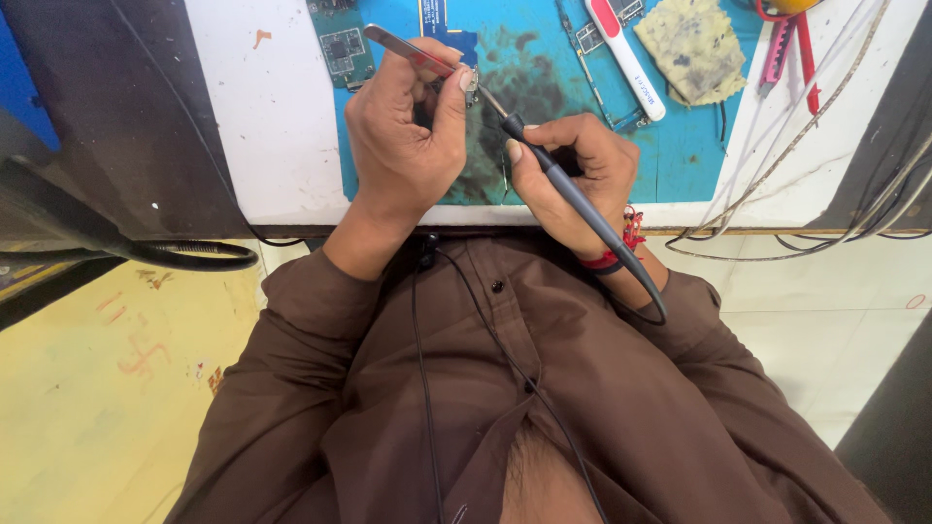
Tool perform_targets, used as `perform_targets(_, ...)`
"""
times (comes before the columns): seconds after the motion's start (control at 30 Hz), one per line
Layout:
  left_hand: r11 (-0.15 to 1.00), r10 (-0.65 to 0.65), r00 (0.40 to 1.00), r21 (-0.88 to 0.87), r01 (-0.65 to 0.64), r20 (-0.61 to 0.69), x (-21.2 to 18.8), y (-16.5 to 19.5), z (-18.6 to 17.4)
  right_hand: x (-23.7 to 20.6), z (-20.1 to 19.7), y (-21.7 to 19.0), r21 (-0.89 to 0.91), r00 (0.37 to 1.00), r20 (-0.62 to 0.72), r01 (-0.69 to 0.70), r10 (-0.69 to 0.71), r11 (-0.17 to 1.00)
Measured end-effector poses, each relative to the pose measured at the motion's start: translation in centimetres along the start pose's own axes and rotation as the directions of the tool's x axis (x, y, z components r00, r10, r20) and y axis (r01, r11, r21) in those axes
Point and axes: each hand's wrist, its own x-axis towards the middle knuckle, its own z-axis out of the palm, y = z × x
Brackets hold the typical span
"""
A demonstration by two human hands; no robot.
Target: The person uses a soldering iron and tweezers to solder components on a small blue circuit board. They repeatedly apply solder to specific points while holding the board steady with one hand and manipulating the soldering iron with the other.
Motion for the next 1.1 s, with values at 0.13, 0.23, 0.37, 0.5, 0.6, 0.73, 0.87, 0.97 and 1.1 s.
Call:
perform_targets(0.13, 1.0, 0.009, 1.0, -0.002, -0.009, -0.004, -0.01, 0.06, 0.08, 0.02, -0.07, -0.03, 0.004, 1.0, 0.012, 0.022, -0.022, 1.0)
perform_targets(0.23, 1.0, 0.004, 1.0, -0.004, -0.004, -0.004, -0.03, 0.06, 0.07, 0.04, -0.15, -0.05, -0.021, 1.0, 0.006, 0.012, -0.011, 1.0)
perform_targets(0.37, 1.0, 0.01, 1.0, -0.005, -0.01, 0.001, -0.01, -0.04, 0.0, 0.09, -0.14, -0.01, -0.017, 1.0, 0.008, 0.026, -0.026, 1.0)
perform_targets(0.5, 1.0, 0.014, 1.0, -0.008, -0.014, -0.001, -0.04, -0.13, -0.01, 0.07, -0.01, 0.01, -0.012, 0.999, 0.009, 0.031, -0.031, 0.999)
perform_targets(0.6, 1.0, 0.017, 1.0, -0.009, -0.017, -0.001, -0.02, -0.12, 0.0, 0.12, -0.01, 0.02, -0.008, 0.999, 0.01, 0.045, -0.045, 0.999)
perform_targets(0.73, 1.0, 0.02, 1.0, 0.002, -0.02, 0.0, 0.01, -0.09, -0.12, 0.14, -0.06, 0.01, -0.001, 0.999, 0.018, 0.045, -0.045, 0.999)
perform_targets(0.87, 1.0, 0.016, 1.0, 0.0, -0.016, 0.002, -0.09, -0.06, -0.2, 0.0, 0.03, 0.0, -0.004, 0.999, 0.012, 0.035, -0.035, 0.999)
perform_targets(0.97, 1.0, 0.012, 1.0, 0.002, -0.012, -0.002, -0.08, -0.09, -0.15, 0.03, 0.12, 0.05, -0.021, 0.999, 0.005, 0.034, -0.034, 0.999)
perform_targets(1.1, 1.0, 0.009, 1.0, -0.008, -0.009, 0.002, -0.11, -0.08, -0.16, 0.07, 0.15, 0.05, -0.019, 0.999, 0.007, 0.037, -0.037, 0.999)
